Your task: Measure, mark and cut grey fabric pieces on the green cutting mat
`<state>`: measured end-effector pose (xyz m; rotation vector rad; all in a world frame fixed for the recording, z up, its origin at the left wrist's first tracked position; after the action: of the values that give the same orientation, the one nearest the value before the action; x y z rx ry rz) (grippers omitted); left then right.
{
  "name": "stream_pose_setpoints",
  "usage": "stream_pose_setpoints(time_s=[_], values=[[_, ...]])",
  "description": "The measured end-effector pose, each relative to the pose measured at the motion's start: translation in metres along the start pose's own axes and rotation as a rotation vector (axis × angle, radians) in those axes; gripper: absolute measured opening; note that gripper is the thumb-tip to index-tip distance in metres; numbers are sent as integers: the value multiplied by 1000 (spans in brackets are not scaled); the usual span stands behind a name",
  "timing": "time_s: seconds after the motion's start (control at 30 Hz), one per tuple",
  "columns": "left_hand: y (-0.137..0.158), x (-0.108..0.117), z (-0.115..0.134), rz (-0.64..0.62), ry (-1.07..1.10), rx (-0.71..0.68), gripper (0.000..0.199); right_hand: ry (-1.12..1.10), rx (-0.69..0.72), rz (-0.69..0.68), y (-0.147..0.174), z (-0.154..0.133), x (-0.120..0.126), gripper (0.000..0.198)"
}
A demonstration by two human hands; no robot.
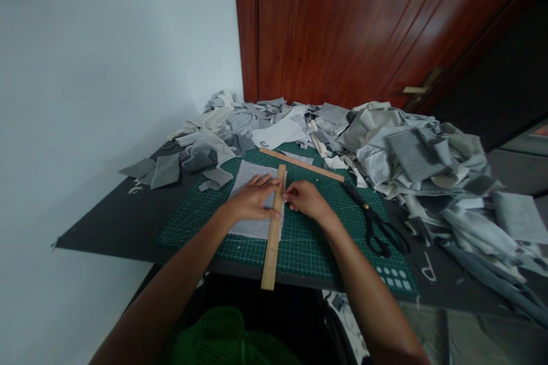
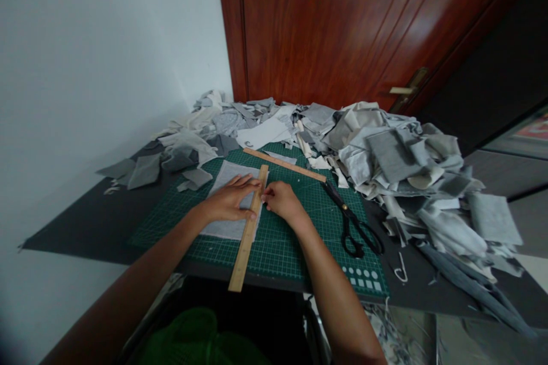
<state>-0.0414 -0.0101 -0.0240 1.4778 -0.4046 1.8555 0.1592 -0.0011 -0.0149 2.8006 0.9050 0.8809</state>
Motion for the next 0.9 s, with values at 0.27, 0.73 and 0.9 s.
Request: stream_pose_setpoints(time_s=[0.27,0.73,0.9], values=[[0,-2,-2,18,0,-7,86,42,-15,-221,22,-13,-9,20],[1,1,1,14,-30,-30,88,15,-33,-189,25,-8,6,14],[0,0,0,29,-36,-36,87,71,-25,-177,20,-11,-2,17]])
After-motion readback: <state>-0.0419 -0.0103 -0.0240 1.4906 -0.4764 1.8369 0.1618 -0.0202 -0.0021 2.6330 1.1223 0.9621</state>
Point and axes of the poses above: each hand's wrist, its own y-axis away from the middle knuckle, its own x-axis out of the back of the hand, z = x × y, the point moved 2 cm from there along -y, towards the middle knuckle, and after that the axes turned 15 degrees about -z, right-handed, at the moved point
